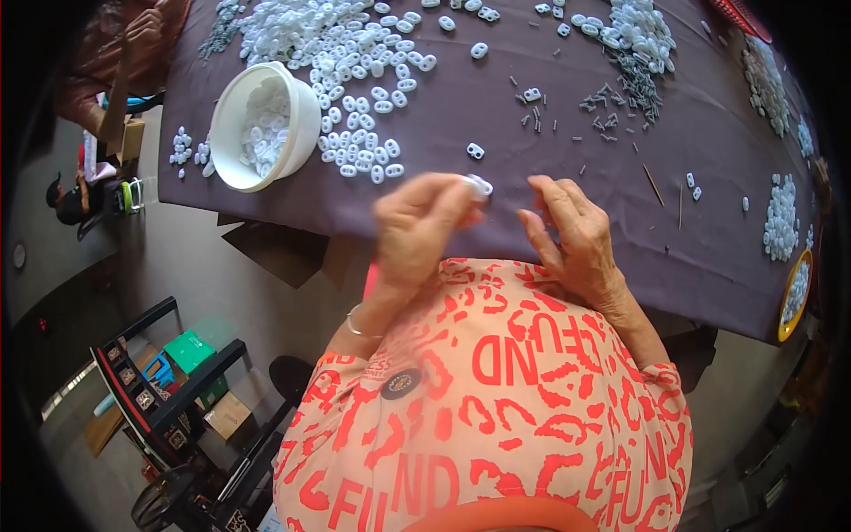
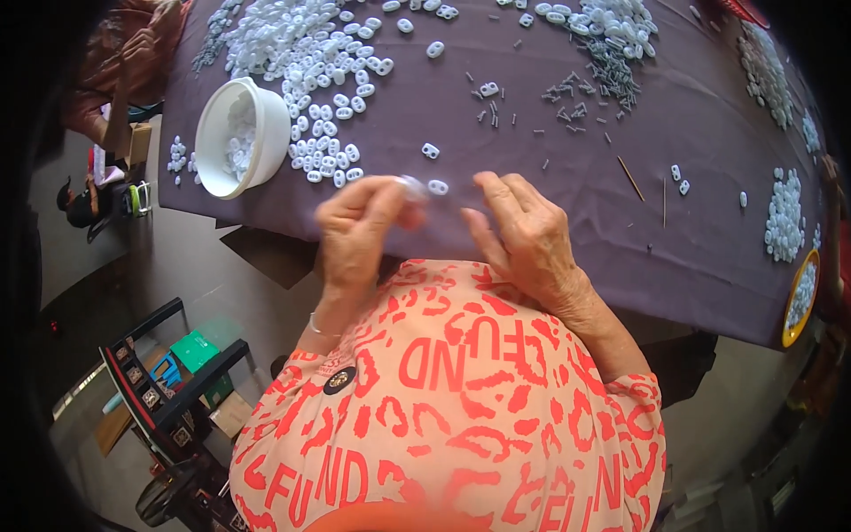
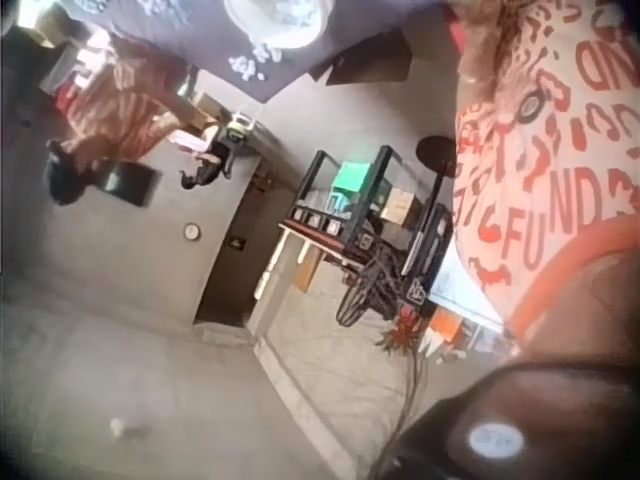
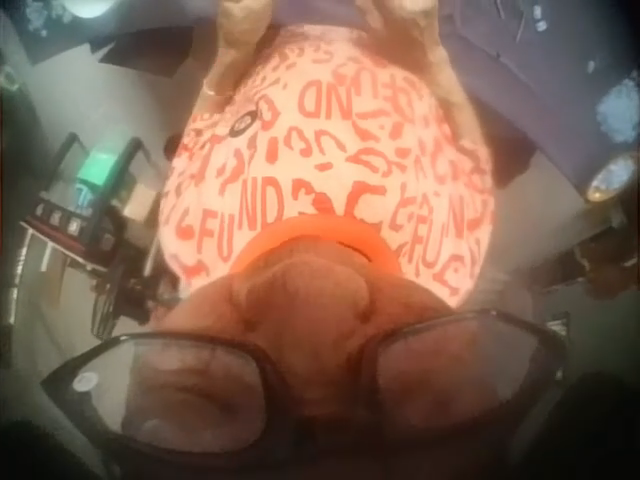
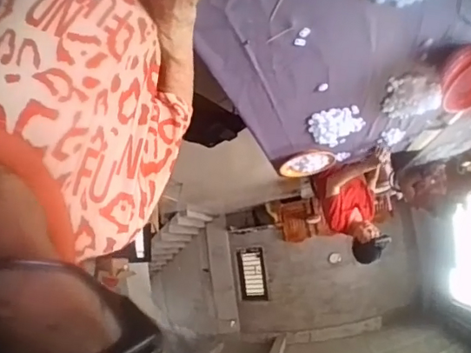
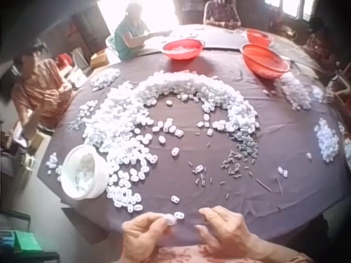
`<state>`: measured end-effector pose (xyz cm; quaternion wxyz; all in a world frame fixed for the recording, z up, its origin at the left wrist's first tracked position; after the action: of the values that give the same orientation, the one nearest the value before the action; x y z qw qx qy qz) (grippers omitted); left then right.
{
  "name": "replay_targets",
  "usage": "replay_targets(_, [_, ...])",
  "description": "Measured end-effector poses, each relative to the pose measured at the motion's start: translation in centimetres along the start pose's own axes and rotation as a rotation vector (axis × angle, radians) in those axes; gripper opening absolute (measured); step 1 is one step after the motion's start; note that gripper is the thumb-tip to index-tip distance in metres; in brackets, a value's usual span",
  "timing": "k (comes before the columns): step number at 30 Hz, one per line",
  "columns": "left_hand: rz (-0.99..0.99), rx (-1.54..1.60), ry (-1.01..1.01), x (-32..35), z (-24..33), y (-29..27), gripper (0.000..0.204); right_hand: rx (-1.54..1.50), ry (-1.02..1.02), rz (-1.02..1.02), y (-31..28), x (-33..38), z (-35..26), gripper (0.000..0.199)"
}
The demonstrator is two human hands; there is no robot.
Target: The person assembles small plastic cord locks by inserting springs into the plastic toggle pieces by hand.
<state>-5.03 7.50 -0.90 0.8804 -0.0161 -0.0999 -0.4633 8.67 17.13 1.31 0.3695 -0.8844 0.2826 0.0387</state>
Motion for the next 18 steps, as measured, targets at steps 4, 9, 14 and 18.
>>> replay_targets(4, [0.477,-0.358,0.403,0.5,7.6,-9.2,0.012,0.026,0.044,0.033,-0.4,0.7,0.9,0.027])
replay_targets(9, [0.563,-0.716,0.375,-2.5,10.1,-18.0,0.020,0.045,0.019,0.045,0.1,0.3,0.1,0.022])
replay_targets(14, [0.669,-0.959,0.779,0.2,12.6,-13.9,0.019,0.174,-0.079,0.061,1.2,-1.0,-0.1,0.021])
replay_targets(18, [0.615,-0.817,0.794,1.5,10.9,-9.8,0.012,0.240,0.035,0.027,3.2,-3.8,0.9,0.014])
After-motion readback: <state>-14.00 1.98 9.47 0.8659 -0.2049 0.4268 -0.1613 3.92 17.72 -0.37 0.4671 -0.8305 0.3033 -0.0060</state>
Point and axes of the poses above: each hand's wrist, its own x-axis away from the middle knuckle, its own y-axis out of the palm, z = x × y, the point moved 8 cm from there along -x, towards the middle knuckle, and after that the axes turned 4 degrees about -z, right-handed, at the moved point
